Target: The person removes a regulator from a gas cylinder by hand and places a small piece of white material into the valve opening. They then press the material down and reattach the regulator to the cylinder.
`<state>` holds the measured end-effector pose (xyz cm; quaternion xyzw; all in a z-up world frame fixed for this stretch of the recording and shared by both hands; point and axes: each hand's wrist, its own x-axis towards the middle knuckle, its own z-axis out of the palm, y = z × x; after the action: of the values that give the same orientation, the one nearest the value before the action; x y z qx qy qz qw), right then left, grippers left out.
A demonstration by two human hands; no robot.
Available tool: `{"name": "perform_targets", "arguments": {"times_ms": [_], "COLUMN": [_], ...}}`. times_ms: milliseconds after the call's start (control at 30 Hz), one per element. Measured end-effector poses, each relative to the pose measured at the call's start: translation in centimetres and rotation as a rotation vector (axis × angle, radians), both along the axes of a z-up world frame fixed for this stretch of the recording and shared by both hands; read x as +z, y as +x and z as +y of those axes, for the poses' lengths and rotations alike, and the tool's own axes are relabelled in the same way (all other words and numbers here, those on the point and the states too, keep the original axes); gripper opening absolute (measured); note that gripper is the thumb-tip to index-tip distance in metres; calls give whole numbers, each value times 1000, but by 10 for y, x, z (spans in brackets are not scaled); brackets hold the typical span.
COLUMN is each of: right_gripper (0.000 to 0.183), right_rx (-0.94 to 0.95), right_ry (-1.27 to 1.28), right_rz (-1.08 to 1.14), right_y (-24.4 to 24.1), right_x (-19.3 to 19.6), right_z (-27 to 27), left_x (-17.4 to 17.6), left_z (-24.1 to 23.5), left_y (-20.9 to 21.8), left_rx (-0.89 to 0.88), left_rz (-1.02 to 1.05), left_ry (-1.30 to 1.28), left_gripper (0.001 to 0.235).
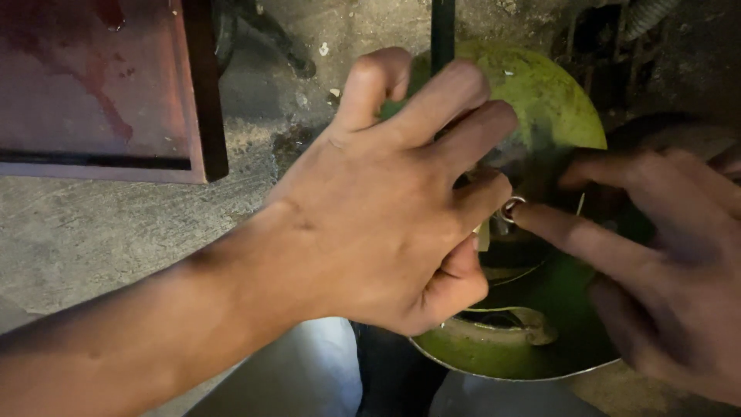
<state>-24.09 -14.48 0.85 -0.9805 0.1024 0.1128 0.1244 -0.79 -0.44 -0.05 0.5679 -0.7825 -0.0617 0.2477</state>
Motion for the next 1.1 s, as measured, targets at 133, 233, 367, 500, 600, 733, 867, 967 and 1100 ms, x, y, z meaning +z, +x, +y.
{"name": "perform_targets", "arguments": {"times_ms": [133, 233, 367, 500, 600, 733, 867, 967, 1100], "right_gripper": [76, 71, 63, 72, 89, 104, 109, 115, 117], "right_rx": [12, 79, 5, -13, -14, -142, -97, -128, -48], "right_ry": [-93, -196, -139, -137, -73, -1, -71, -23, -90], "right_rz": [0, -73, -158, -146, -116, -8, -33, 79, 108], "right_y": [-1, 5, 13, 9, 1, -11, -15, -15, -17], "right_x": [-1, 5, 10, 11, 8, 7, 6, 5, 3], "right_z": [8, 12, 20, 28, 25, 13, 9, 7, 5], "left_x": [0, 1, 1, 2, 4, 16, 26, 27, 27], "left_z": [0, 0, 1, 0, -4, -8, -10, -13, -15], "left_y": [0, 1, 2, 3, 8, 12, -1, -9, -8], "left_rx": [2, 1, -4, -13, -55, -111, -88, -81, -89], "left_rz": [1, -14, -9, 36, 82, -143, -459, -432, -453], "left_ry": [12, 21, 16, 27, 81, 201, 368, 442, 437], "left_gripper": [40, 37, 38, 45, 58, 78, 84, 87, 94]}}
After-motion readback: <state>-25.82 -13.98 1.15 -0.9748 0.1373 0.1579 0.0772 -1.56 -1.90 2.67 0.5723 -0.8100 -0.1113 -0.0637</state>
